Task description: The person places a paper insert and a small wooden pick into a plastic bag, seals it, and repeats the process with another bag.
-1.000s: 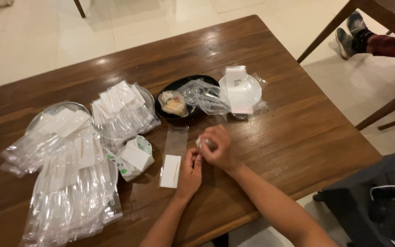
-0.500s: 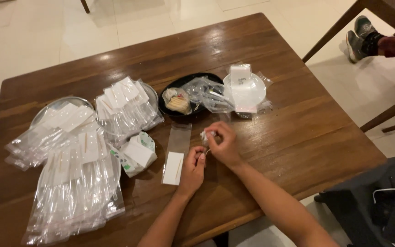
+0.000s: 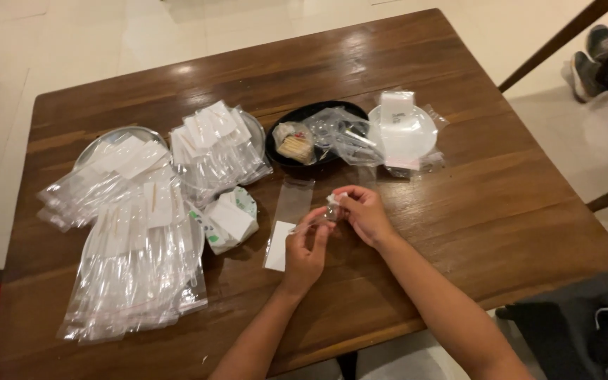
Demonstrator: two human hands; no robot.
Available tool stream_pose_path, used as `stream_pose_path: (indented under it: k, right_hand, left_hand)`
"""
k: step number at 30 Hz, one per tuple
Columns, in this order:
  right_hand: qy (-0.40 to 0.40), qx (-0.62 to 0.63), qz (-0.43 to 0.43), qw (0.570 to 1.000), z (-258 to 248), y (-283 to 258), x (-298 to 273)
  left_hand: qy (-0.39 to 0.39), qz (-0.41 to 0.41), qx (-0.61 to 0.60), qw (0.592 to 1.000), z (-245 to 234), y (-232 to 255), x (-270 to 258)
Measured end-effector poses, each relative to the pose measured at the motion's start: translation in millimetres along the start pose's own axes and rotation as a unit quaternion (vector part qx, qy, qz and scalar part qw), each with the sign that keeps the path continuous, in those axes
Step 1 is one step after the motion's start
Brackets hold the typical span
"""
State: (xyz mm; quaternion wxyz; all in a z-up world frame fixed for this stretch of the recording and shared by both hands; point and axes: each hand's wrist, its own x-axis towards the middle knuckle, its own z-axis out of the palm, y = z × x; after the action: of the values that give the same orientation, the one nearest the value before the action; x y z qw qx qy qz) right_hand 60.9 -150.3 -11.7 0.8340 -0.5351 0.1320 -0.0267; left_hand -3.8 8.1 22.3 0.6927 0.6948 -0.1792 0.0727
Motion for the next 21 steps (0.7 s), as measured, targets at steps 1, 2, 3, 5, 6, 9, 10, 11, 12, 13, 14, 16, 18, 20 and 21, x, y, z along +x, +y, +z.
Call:
stream_pose_path:
  k: [1, 2, 3, 5, 6, 9, 10, 11, 12, 13, 14, 16, 18, 20, 21]
  right_hand:
    - [-0.033, -0.008, 0.019, 0.999, 1.5, 2.7, -3.3]
    - [-0.066, -0.015, 0.037, 0.997, 3.0, 5.2, -6.5]
    - [-0.069, -0.016, 0.038, 0.997, 3.6, 4.8, -9.7]
    - [-0.168, -0.011, 0.062, 0.984, 3.6, 4.1, -17.1]
    - [-0.171, -0.012, 0.065, 0.983, 3.7, 3.9, -15.8]
    - [-0.228, -0.022, 0.035, 0.973, 0.2, 2.2, -16.4]
    - [-0.209, -0.034, 0.0, 0.977, -0.8, -1.1, -14.5]
    - [-0.191, -0.047, -0.034, 0.98, -2.1, -4.3, -12.8]
    - [-0.193, -0.048, -0.033, 0.98, -3.6, -6.9, -11.2]
    - [-0.155, -0.061, -0.067, 0.984, -4.7, -9.6, -9.6]
    - [-0.118, -0.073, -0.1, 0.985, -5.9, -12.6, -8.0]
    - [-0.085, -0.098, -0.134, 0.983, -0.6, -18.3, -15.4]
    - [-0.051, -0.122, -0.169, 0.977, 4.0, -24.5, -21.3]
    - [-0.017, -0.197, -0.244, 0.95, 7.4, -29.9, -27.3]
    - [-0.015, -0.196, -0.244, 0.95, 10.5, -31.4, -32.0]
  left_hand:
    - [0.05, 0.005, 0.024, 0.998, -1.7, -2.6, -0.4]
    - [0.099, 0.009, 0.048, 0.994, -3.4, -5.1, -0.7]
    - [0.102, 0.01, 0.049, 0.994, -6.8, -1.0, 1.4]
    - [0.146, 0.001, 0.025, 0.989, -12.7, 7.3, 4.4]
    - [0.15, -0.001, 0.026, 0.988, -12.0, -1.7, 8.2]
    - [0.182, -0.021, -0.133, 0.974, -9.8, -23.5, 10.0]
    - [0.176, -0.038, -0.155, 0.971, -9.8, -27.0, 9.6]
    - [0.171, -0.054, -0.177, 0.968, -9.6, -30.8, 8.4]
    - [0.173, -0.054, -0.177, 0.967, -8.6, -30.6, 7.4]
    - [0.152, -0.073, -0.17, 0.971, -8.0, -30.2, 6.8]
    - [0.13, -0.093, -0.162, 0.974, -7.3, -29.5, 6.3]
    - [0.103, -0.097, -0.144, 0.979, -4.6, -33.6, 3.8]
    - [0.076, -0.101, -0.127, 0.984, -2.4, -43.9, 3.4]
    - [0.02, -0.098, -0.081, 0.992, -0.8, -60.2, 3.8]
    - [0.018, -0.099, -0.081, 0.992, 0.1, -55.1, 3.8]
